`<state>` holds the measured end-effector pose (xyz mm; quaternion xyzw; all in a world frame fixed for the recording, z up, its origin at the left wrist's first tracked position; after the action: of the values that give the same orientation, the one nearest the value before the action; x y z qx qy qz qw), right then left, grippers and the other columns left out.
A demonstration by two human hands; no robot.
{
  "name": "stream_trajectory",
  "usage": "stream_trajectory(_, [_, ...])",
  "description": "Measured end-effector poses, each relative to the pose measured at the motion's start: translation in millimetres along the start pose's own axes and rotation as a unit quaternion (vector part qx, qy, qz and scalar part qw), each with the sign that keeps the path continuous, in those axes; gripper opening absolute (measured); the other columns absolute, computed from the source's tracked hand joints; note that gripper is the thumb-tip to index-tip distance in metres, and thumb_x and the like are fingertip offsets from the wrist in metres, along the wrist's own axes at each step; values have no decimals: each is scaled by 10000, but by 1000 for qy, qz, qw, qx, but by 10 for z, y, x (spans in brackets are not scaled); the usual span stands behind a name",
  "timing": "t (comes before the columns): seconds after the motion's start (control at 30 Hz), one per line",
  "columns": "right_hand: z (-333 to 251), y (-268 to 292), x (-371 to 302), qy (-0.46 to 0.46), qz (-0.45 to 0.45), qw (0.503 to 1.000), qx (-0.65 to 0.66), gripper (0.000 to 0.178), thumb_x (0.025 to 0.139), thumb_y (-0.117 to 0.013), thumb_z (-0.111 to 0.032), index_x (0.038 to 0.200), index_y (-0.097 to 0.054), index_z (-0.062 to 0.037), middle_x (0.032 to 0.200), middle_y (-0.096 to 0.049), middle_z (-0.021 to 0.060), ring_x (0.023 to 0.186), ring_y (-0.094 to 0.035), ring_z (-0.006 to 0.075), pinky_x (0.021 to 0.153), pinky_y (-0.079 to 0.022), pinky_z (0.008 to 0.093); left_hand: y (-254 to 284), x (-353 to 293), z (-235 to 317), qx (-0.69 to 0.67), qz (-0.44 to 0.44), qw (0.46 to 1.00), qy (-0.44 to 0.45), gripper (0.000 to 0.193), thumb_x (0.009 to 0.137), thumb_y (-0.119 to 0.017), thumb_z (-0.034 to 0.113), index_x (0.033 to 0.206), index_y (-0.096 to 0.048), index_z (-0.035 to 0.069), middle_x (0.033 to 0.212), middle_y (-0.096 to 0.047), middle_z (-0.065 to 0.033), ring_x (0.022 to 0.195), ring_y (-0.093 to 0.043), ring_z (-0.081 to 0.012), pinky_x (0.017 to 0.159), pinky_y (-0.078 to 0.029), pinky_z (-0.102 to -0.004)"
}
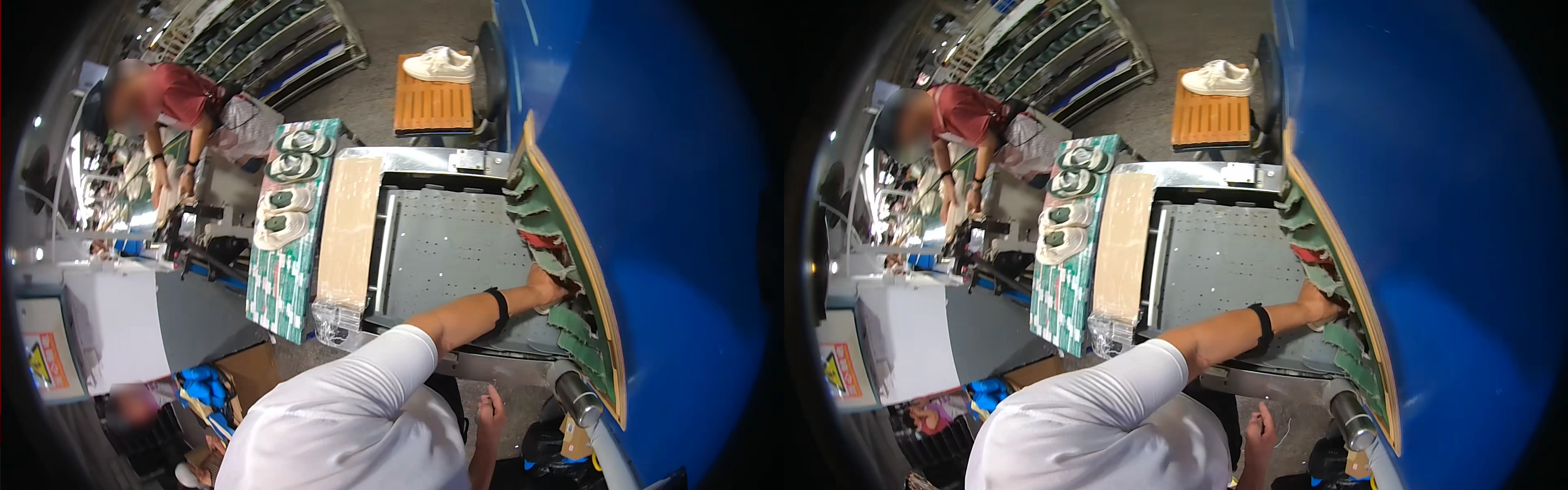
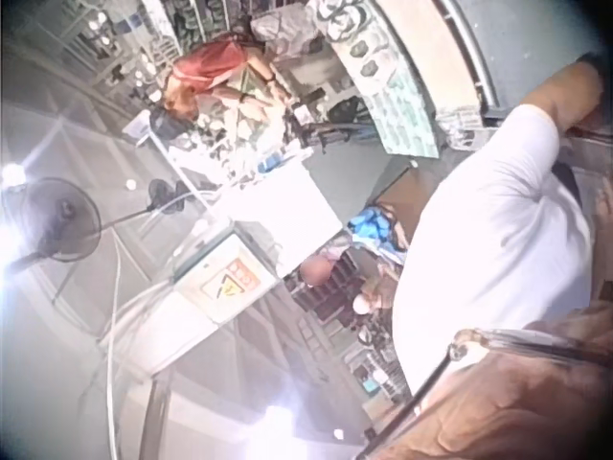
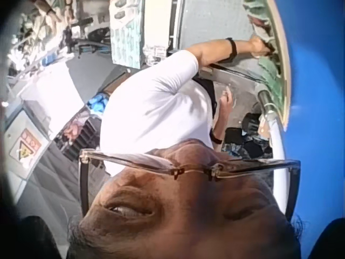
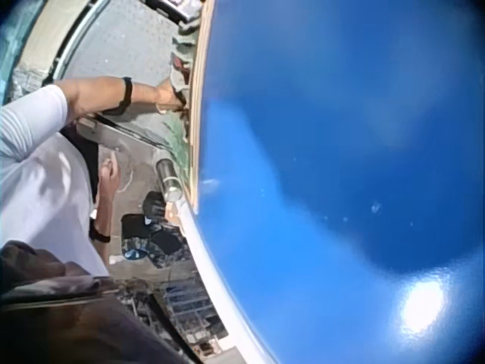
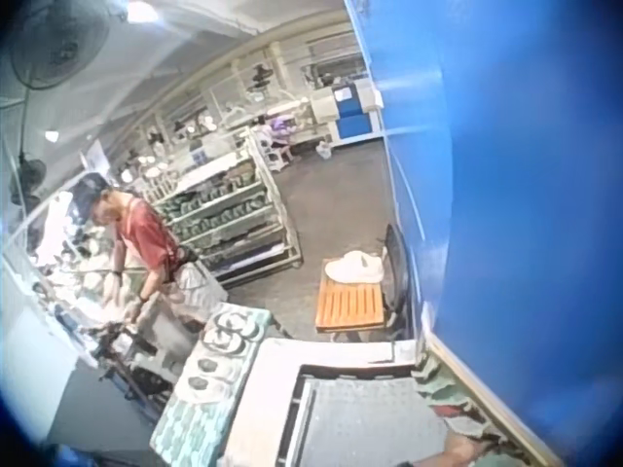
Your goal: The recorder is placing shoe components into a heat-press or molding machine as part of the manufacturing process.
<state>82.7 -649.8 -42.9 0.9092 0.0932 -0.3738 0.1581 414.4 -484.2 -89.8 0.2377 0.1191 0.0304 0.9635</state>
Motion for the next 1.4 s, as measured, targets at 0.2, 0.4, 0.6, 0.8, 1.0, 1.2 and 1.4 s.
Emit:
stream_trajectory(0.2, [-265,-24,-20,-36,-51,998,4,437,1029,-615,-140,1423,-635,49,1000,-647,26,857,-554,100,758,-456,264,619,56,-143,58,63,989,-117,834,865,-749,537,1560,-498,152,1617,-458,-181,1501,-400,-422,1273,-272,-532])
stream_trajectory(0.4, [-120,-81,-22,-27,-25,999,10,453,1023,-610,-161,1419,-642,55,974,-640,32,855,-549,101,767,-453,274,735,-35,-173,14,112,978,-174,711,809,-826,427,1415,-609,125,1496,-584,-153,1387,-536,-372,1154,-450,-454])
stream_trajectory(0.6, [-324,-370,10,60,-95,994,-9,473,1027,-562,-199,1422,-643,49,1043,-659,66,918,-589,145,867,-489,301,1153,-546,-789,-65,-19,997,26,812,579,-925,279,1342,-669,170,1194,-746,-150,1083,-718,-358,969,-572,-432])
stream_trajectory(0.8, [-664,-926,-24,-10,-98,983,155,599,1039,-496,-258,1553,-491,49,1115,-682,115,962,-618,192,894,-513,334,2356,-1942,-1094,-517,-124,828,176,914,700,-875,138,1524,-482,77,1335,-685,-99,1208,-645,-216,1044,-517,-359])
stream_trajectory(1.0, [-968,-1751,-76,-16,-146,981,127,576,1051,-564,-300,1511,-537,46,1094,-697,121,938,-644,188,867,-532,321,3911,-3239,-1162,-258,171,938,156,999,743,-885,252,1581,-390,27,1418,-629,-193,1307,-617,-315,1135,-468,-388])
stream_trajectory(1.2, [-1063,-2513,-209,-13,-208,975,76,604,1061,-619,-312,1533,-508,49,1157,-723,153,980,-691,204,878,-562,331,3887,-3758,-2327,67,238,954,167,1150,706,-926,356,1601,-324,-41,1437,-565,-288,1343,-543,-463,1136,-464,-484])
stream_trajectory(1.4, [-1429,-3314,-377,109,-277,946,-124,619,1000,-654,-213,1544,-505,40,1240,-729,114,1096,-683,202,1033,-507,321,4164,-3990,-2673,22,279,951,129,784,789,-903,275,1434,-564,-13,1254,-685,-236,1176,-659,-400,1044,-515,-456])
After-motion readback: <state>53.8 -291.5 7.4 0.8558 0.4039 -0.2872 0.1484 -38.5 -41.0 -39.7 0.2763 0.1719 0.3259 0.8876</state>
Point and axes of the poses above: each hand's wrist, its own x-axis towards the middle knuckle, its own y-axis out of the back of the hand, z = x × y, the point moved 5 cm from there along x, towards the middle knuckle
